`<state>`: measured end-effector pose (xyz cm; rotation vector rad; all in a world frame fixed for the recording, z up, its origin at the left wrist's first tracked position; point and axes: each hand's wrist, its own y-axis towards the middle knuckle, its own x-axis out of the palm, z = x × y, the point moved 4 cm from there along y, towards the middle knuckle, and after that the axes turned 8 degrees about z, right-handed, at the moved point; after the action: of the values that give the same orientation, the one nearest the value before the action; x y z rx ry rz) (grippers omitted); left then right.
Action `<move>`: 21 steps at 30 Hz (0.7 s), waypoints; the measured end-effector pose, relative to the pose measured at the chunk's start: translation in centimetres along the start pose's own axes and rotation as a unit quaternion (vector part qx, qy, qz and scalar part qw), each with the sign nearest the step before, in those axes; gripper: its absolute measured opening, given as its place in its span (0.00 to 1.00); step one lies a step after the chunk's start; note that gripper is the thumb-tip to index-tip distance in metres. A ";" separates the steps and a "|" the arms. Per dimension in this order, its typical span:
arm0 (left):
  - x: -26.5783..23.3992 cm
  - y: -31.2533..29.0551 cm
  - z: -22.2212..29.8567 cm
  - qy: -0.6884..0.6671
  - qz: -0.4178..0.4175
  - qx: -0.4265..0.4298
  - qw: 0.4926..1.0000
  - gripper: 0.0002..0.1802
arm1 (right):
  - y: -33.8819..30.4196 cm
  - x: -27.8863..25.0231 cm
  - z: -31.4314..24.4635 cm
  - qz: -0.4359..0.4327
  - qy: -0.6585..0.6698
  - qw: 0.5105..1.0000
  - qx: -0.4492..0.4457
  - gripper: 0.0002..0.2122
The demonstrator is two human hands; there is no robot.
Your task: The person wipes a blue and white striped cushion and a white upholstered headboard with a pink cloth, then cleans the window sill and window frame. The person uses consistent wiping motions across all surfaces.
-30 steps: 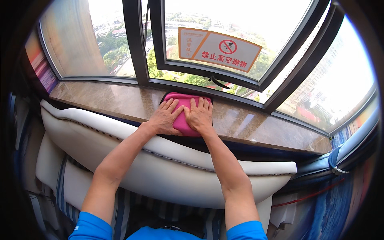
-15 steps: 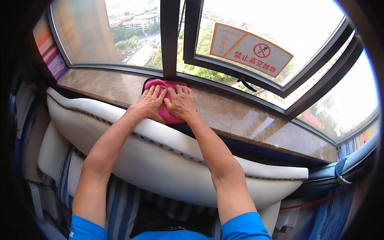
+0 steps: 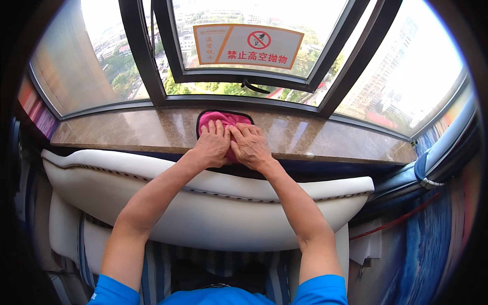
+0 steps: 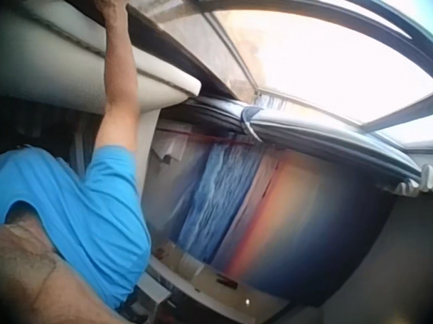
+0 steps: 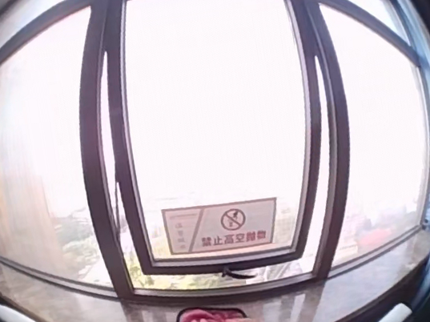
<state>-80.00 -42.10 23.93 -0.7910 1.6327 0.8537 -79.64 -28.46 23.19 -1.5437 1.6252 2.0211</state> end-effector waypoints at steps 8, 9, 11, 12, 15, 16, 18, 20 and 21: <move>0.0 6.1 13.0 -0.033 0.140 0.091 0.985 0.54 | -8.7 -10.4 9.8 -0.083 -0.047 0.995 0.002 0.35; 0.1 6.5 13.5 -0.037 0.151 0.103 0.982 0.51 | -9.3 -10.6 10.7 -0.089 -0.066 0.994 0.007 0.37; 0.5 6.8 13.6 -0.025 0.175 0.116 0.977 0.48 | -9.8 -10.5 11.2 -0.085 -0.086 0.993 0.007 0.39; 0.6 6.9 13.3 -0.020 0.187 0.122 0.975 0.46 | -9.8 -10.3 11.0 -0.081 -0.094 0.992 0.012 0.39; 0.5 6.5 11.3 -0.078 0.168 0.160 0.970 0.44 | -9.3 -9.4 9.9 -0.068 -0.120 0.990 0.020 0.41; 0.9 6.4 10.7 -0.072 0.164 0.153 0.972 0.46 | -9.1 -9.0 9.4 -0.061 -0.127 0.990 0.017 0.42; 0.9 5.7 8.8 -0.074 0.148 0.152 0.974 0.49 | -8.2 -7.8 8.0 -0.053 -0.129 0.990 0.015 0.41; 0.7 4.4 6.2 -0.072 0.129 0.151 0.977 0.54 | -6.9 -6.1 5.9 -0.052 -0.127 0.991 0.010 0.41; 0.6 3.8 4.6 -0.066 0.119 0.156 0.978 0.54 | -6.1 -5.4 4.7 -0.050 -0.127 0.991 0.007 0.41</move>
<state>-81.01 -36.22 23.06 -0.3179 1.7082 0.7710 -76.13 -19.70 22.73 -1.2743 1.4346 2.0503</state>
